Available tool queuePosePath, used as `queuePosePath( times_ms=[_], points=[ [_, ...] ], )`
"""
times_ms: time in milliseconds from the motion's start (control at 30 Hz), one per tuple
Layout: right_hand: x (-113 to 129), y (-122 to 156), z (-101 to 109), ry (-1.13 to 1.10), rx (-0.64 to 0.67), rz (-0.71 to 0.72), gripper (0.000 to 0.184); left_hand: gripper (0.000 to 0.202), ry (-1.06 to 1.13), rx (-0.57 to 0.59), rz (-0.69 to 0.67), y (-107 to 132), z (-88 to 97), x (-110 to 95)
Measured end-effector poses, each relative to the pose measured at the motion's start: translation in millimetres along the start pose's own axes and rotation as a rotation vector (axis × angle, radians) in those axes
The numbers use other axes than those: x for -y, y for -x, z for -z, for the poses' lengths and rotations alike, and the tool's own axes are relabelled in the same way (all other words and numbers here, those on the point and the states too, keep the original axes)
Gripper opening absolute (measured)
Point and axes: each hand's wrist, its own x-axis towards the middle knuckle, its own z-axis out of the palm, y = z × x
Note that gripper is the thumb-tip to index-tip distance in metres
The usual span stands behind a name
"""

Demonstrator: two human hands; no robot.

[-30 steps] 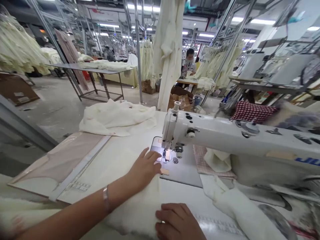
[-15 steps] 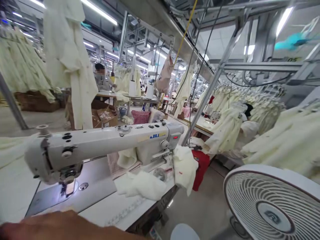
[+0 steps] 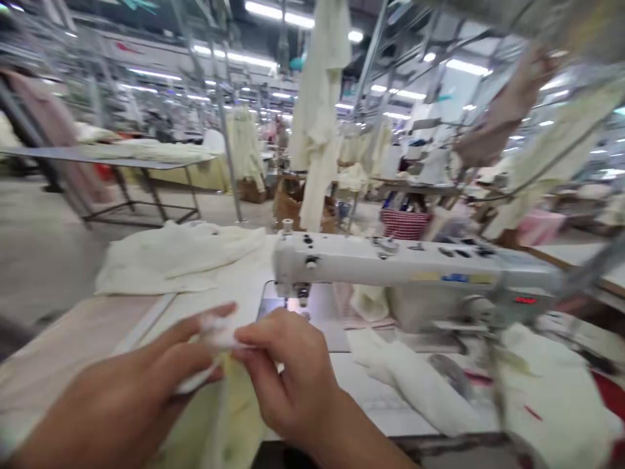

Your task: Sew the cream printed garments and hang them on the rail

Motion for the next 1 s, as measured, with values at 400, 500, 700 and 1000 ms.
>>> queuePosePath(
  times_ms=[400,500,700,1000],
  points=[
    [-56,110,-20,0.335,0.272,-0.372,0.063,0.022,-0.335,0.418,0.27,-87,-61.0,87],
    [-70,110,-3,0.509,0.352,-0.167,0.029,0.023,-0.217,0.509,0.233,-73,-102.8,89],
    [-63,99,-13,0.487,0.48,-0.01,0.018,0.014,0.127,0.748,0.031,-36,-123.1,65],
    [-72,76,-32,0.258,0.254,-0.299,0.003,0.004,0.474,0.746,-0.028,-44,-104.0,73]
  ],
)
